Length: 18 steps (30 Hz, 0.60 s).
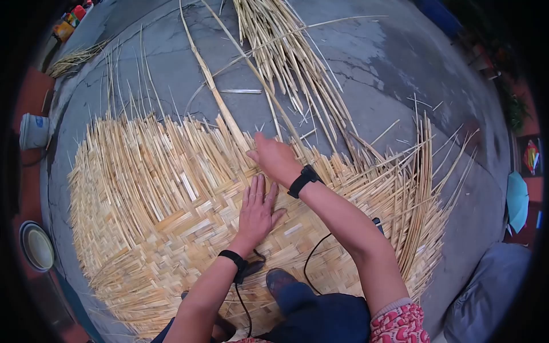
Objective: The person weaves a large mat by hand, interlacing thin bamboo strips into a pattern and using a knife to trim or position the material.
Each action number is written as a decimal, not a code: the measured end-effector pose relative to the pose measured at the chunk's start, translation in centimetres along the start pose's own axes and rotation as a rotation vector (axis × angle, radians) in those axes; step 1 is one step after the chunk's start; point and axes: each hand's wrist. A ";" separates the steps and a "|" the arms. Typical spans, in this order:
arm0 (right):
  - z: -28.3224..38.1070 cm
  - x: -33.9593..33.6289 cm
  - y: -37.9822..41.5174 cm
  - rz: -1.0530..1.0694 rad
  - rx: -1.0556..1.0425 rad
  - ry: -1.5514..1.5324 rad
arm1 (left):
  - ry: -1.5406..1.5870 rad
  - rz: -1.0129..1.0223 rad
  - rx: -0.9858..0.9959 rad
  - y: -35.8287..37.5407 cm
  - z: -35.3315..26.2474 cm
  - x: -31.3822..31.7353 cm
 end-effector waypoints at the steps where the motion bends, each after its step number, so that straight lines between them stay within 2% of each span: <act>1: 0.0 -0.1 0.2 -0.004 -0.009 0.001 | -0.006 -0.007 -0.002 0.0 0.0 0.1; 4: 0.2 -0.8 1.2 -0.023 -0.014 -0.034 | -0.057 -0.016 0.045 0.2 0.3 0.8; 6: -0.4 -1.3 2.3 -0.349 -0.201 0.099 | -0.161 -0.019 0.062 0.4 -0.3 1.5; 10: -0.9 -1.8 5.2 -0.398 -0.206 -0.037 | -0.135 -0.027 0.043 -0.4 -1.1 0.6; 12: -1.7 -1.0 6.3 -0.354 -0.201 -0.137 | 0.187 0.071 -0.044 -1.3 -1.7 -1.6; 13: -2.1 -0.3 6.7 -0.355 -0.206 -0.137 | 0.184 0.067 -0.045 -1.6 -2.0 -1.8; 15: -2.9 0.7 7.6 -0.312 -0.099 -0.370 | 0.083 -0.105 -0.031 -1.7 -2.3 -0.4; 18: -3.7 1.1 9.2 -0.288 -0.039 -0.442 | 0.048 -0.146 -0.061 -2.1 -2.4 0.9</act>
Point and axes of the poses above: each hand's wrist, its own y-axis away from the middle knuckle, its own x-axis out of the palm, z = x × y, and after that the axes turned 9 degrees about x, right-handed
